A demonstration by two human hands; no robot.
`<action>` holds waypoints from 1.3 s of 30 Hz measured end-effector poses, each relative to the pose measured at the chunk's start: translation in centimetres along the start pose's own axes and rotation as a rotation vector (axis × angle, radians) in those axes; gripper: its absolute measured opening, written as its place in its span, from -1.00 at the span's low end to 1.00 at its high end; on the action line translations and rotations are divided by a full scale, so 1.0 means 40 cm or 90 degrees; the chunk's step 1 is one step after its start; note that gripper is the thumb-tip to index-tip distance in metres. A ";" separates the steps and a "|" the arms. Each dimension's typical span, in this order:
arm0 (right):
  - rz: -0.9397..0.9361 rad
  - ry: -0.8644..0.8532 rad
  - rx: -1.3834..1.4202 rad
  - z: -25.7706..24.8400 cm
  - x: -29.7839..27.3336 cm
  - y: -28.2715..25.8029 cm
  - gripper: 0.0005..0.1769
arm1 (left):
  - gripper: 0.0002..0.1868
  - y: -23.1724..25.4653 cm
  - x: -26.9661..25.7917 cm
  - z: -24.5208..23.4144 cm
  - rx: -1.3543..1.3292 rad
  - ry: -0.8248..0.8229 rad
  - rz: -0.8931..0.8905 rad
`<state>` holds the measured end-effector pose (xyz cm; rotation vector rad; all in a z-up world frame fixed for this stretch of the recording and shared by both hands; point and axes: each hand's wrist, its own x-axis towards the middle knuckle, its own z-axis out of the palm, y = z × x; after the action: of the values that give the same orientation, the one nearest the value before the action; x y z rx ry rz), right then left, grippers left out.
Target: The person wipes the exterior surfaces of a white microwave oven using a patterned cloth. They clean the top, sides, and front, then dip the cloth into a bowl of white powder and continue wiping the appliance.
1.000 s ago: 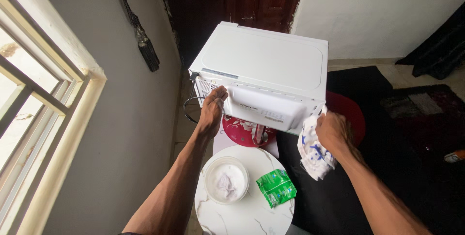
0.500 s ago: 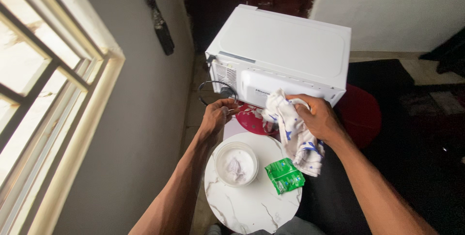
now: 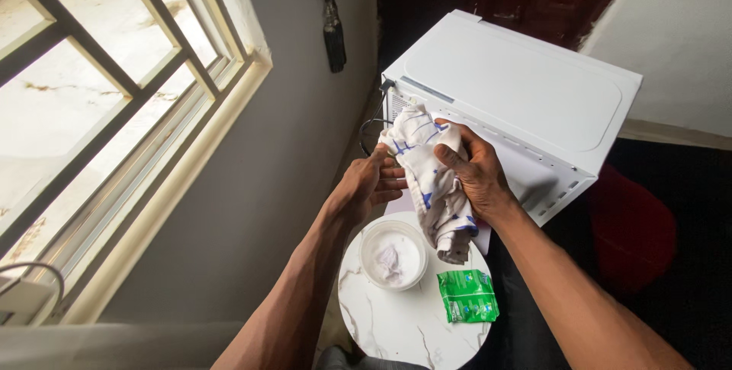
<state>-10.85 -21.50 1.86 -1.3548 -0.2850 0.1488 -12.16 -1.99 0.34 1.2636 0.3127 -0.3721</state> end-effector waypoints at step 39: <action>0.068 -0.193 -0.148 -0.133 -0.032 0.032 -0.40 | -0.45 -0.092 -0.192 0.051 -0.086 0.127 0.035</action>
<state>-10.46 -26.58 -0.52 -1.5798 -0.4963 0.4231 -20.63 -4.15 1.00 1.1761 0.4638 -0.1751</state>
